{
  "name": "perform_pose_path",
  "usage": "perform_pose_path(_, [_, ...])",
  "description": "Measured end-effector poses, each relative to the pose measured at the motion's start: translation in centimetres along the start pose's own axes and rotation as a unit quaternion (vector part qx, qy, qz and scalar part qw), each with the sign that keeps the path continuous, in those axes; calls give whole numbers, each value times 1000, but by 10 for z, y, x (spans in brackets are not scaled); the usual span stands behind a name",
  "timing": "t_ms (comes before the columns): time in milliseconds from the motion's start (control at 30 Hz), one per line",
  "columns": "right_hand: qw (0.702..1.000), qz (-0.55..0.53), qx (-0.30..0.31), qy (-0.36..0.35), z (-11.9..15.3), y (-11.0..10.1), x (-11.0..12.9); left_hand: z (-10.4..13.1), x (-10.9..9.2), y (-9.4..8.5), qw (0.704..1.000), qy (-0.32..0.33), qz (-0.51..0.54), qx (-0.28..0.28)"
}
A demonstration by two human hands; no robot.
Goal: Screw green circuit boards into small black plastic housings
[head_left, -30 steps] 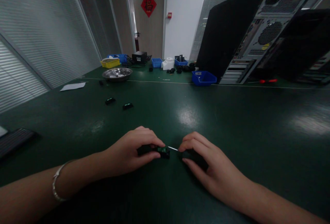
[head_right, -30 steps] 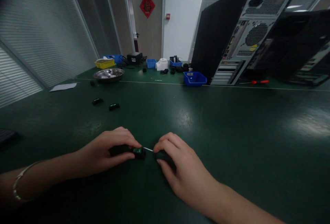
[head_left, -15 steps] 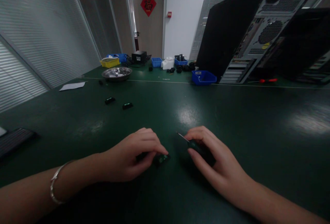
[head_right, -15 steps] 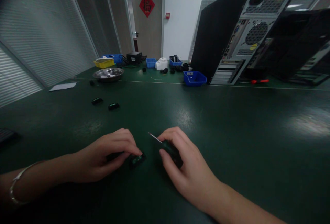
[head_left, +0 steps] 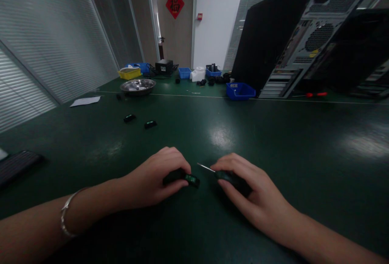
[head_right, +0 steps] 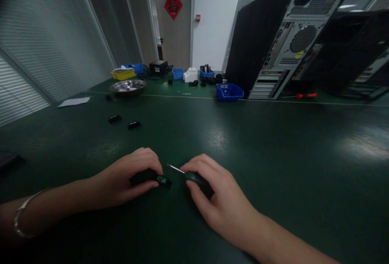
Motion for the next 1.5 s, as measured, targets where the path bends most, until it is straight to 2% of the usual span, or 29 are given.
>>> perform_pose_path(200, [999,7,34,19,-2,-1,2,0,6,-4,999,-22,-7,-41])
perform_pose_path(400, [998,20,48,33,-2,-1,4,0,2,-4,999,-16,-5,-50])
perform_pose_path(900, [999,-3,48,12,-3,0,3,-1,-1,-1,999,7,13,-37])
perform_pose_path(1267, [1000,-8,13,16,-1,-1,1,0,2,0,1000,-3,4,-28])
perform_pose_path(1500, [999,-27,33,-5,-2,0,4,-3,-1,0,1000,-9,7,-20])
Point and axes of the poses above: each hand's wrist, its own z-axis away from the middle knuckle, its own y-axis out of the palm, x = y × z, the point moved 2 cm from there along -z, towards the middle knuckle, and after that the axes turned 13 degrees about z, right-handed, at the moved point
